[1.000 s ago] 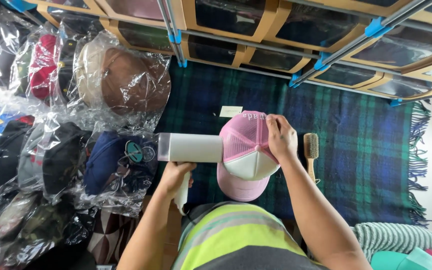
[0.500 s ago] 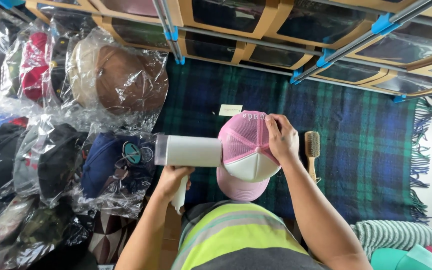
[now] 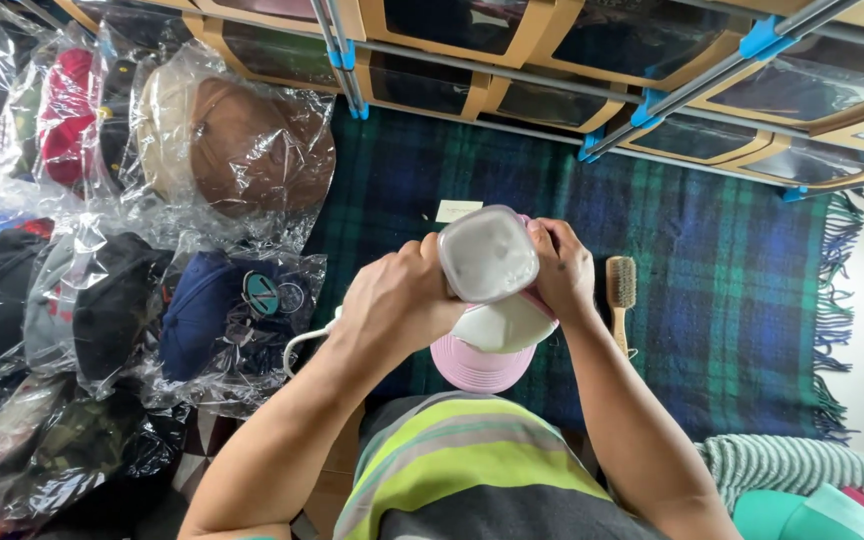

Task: The person cleans a pink and white baseball cap by first brushing the inside and outside with a wooden brush. They then use a white handheld steamer to apply steam to the cap's surface.

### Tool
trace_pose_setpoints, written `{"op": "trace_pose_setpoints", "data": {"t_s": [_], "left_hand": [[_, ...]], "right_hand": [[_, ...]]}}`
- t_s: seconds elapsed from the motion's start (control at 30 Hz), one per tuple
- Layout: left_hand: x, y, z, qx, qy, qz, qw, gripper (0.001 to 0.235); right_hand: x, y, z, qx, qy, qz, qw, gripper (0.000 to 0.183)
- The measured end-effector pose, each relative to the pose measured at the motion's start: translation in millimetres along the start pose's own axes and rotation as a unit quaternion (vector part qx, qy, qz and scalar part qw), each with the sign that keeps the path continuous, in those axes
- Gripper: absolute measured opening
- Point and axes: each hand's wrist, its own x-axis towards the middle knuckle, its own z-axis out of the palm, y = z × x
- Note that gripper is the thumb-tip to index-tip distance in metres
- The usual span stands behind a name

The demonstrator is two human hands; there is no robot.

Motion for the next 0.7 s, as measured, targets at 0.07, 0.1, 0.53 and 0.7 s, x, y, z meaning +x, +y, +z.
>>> {"op": "trace_pose_setpoints", "data": {"t_s": [0.07,0.1,0.53,0.7], "left_hand": [[-2,11,-20,-0.063,-0.032,-0.06,0.996,0.055],[2,-13,-5,-0.061,-0.031,-0.058,0.996,0.055],[4,-167,123,-0.56,0.005,-0.218,0.799,0.046],[54,-174,94,-0.532,-0.013,-0.141,0.835,0.045]], "right_hand": [[-1,3,0,0.014,0.004,-0.006,1.0,0.042],[2,2,0,0.016,0.005,-0.006,1.0,0.042],[6,11,3,-0.005,0.005,-0.017,1.0,0.044],[11,13,5,-0.008,0.002,-0.016,1.0,0.042]]}}
